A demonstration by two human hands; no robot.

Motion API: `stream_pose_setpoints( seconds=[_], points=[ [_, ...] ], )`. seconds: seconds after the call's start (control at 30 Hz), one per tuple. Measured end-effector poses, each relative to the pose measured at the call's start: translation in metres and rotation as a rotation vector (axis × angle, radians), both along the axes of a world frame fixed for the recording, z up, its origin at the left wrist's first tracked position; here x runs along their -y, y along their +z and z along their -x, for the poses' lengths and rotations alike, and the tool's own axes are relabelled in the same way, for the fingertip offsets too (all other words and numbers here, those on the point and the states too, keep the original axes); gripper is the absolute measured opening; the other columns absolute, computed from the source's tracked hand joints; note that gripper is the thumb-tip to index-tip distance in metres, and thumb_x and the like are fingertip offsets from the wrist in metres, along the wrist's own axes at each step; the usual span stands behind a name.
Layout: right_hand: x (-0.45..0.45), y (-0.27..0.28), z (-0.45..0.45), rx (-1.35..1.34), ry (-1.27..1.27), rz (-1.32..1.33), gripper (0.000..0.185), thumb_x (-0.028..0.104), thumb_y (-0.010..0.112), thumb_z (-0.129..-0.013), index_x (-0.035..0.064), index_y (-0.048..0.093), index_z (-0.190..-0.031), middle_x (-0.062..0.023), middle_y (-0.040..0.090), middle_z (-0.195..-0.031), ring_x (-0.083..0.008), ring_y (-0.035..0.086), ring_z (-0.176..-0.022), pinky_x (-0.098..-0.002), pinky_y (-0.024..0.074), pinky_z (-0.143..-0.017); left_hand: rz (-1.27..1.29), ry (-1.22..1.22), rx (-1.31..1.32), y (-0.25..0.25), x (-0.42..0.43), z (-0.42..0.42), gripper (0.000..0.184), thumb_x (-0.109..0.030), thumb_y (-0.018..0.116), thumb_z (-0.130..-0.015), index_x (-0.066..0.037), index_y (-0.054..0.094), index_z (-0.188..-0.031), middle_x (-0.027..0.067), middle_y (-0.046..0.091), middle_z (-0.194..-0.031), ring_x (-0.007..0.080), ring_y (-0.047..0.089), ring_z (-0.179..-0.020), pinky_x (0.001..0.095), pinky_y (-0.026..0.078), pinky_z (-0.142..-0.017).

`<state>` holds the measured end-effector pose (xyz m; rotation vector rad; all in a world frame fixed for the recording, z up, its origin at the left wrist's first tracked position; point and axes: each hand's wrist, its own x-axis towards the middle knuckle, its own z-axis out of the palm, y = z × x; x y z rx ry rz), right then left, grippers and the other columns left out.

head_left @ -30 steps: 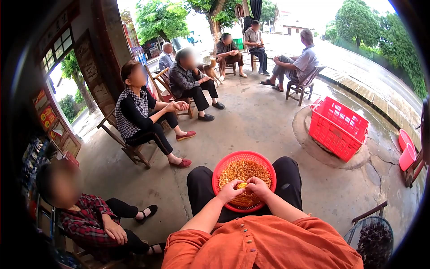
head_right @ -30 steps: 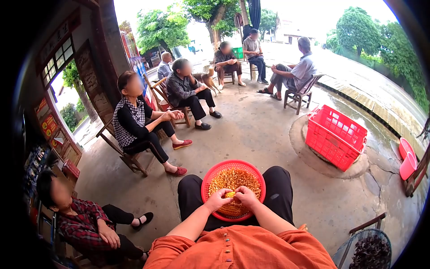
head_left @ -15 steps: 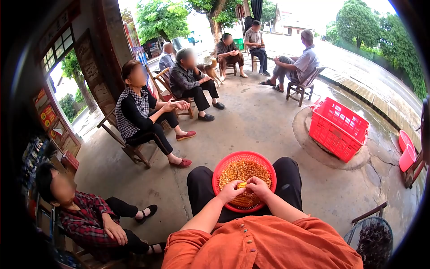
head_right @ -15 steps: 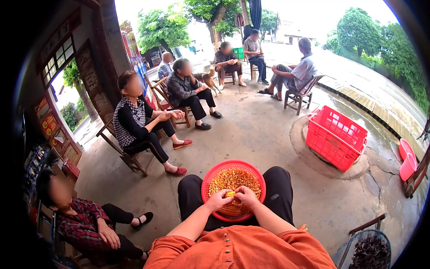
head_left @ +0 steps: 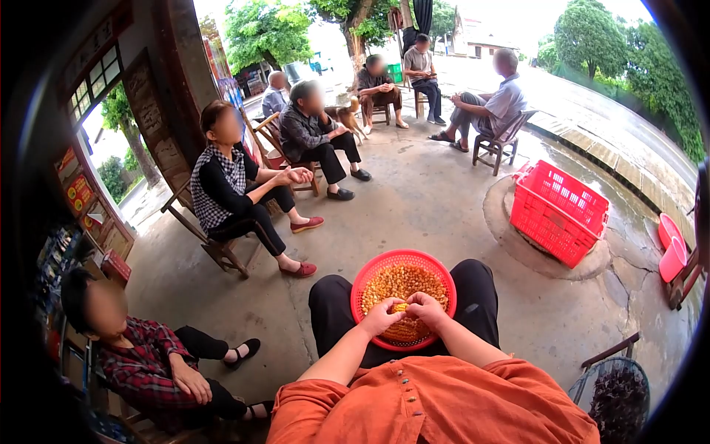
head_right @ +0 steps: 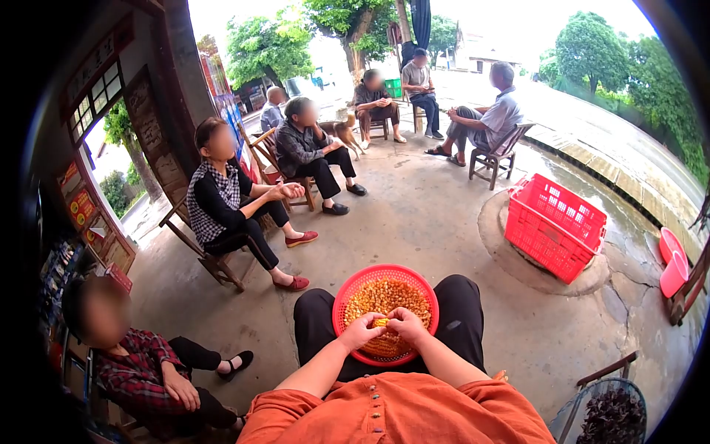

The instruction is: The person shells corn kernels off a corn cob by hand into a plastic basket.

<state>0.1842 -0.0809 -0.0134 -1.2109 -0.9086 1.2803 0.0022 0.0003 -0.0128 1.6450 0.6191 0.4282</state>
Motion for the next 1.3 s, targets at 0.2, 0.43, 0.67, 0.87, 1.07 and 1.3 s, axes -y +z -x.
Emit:
stream_pose_setpoints(
  seconds=[0.2, 0.43, 0.67, 0.87, 1.07, 1.3],
  points=[
    [-0.001, 0.000, 0.002, 0.039, -0.011, -0.017, 0.014, 0.010, 0.066, -0.089, 0.0046, 0.059, -0.100, -0.0026, 0.061, -0.085, -0.0114, 0.060, -0.075, -0.0251, 0.0508, -0.069, 0.036, 0.008, -0.006, 0.016, 0.007, 0.000, 0.036, -0.014, 0.066, -0.094, -0.004, 0.055, -0.127, 0.0026, 0.063, -0.110, 0.0083, 0.059, -0.100, 0.0244, 0.050, -0.088],
    [0.001, 0.004, 0.002, -0.003, 0.005, 0.006, 0.014, 0.009, 0.066, -0.089, 0.0047, 0.059, -0.100, -0.0022, 0.062, -0.087, -0.0111, 0.060, -0.077, -0.0248, 0.0509, -0.071, 0.087, 0.016, 0.056, 0.006, 0.004, -0.001, 0.034, -0.012, 0.067, -0.093, -0.003, 0.056, -0.124, 0.0031, 0.065, -0.107, 0.0087, 0.060, -0.096, 0.0240, 0.051, -0.085],
    [0.001, 0.005, 0.002, 0.102, -0.006, 0.008, 0.012, 0.011, 0.064, -0.089, 0.0049, 0.060, -0.099, -0.0019, 0.061, -0.086, -0.0107, 0.059, -0.078, -0.0247, 0.0492, -0.071, 0.129, 0.022, 0.018, 0.012, 0.006, -0.001, 0.035, -0.009, 0.067, -0.093, -0.004, 0.055, -0.126, 0.0029, 0.064, -0.110, 0.0087, 0.060, -0.098, 0.0238, 0.050, -0.086],
    [-0.002, -0.004, 0.001, 0.068, -0.017, -0.001, 0.010, 0.009, 0.062, -0.090, 0.0045, 0.060, -0.099, -0.0025, 0.061, -0.082, -0.0116, 0.058, -0.074, -0.0248, 0.0480, -0.069, 0.017, 0.012, -0.034, 0.018, 0.007, 0.001, 0.036, -0.009, 0.069, -0.091, -0.004, 0.057, -0.125, 0.0030, 0.064, -0.109, 0.0090, 0.060, -0.098, 0.0247, 0.050, -0.086],
    [0.001, 0.004, 0.000, -0.044, 0.026, 0.042, 0.011, 0.004, 0.059, -0.087, 0.0044, 0.059, -0.098, -0.0037, 0.061, -0.081, -0.0125, 0.058, -0.071, -0.0255, 0.0485, -0.066, 0.036, -0.003, -0.005, 0.012, 0.005, 0.000, 0.037, -0.010, 0.069, -0.091, -0.004, 0.057, -0.125, 0.0032, 0.064, -0.110, 0.0099, 0.059, -0.100, 0.0250, 0.050, -0.088],
    [0.001, 0.003, 0.003, -0.007, -0.008, 0.008, 0.012, 0.006, 0.059, -0.088, 0.0055, 0.061, -0.099, -0.0018, 0.062, -0.084, -0.0110, 0.059, -0.072, -0.0244, 0.0489, -0.066, 0.044, 0.022, -0.009, 0.014, 0.006, 0.001, 0.038, -0.010, 0.069, -0.090, -0.004, 0.056, -0.126, 0.0035, 0.063, -0.112, 0.0103, 0.059, -0.102, 0.0253, 0.050, -0.089]
  ],
)
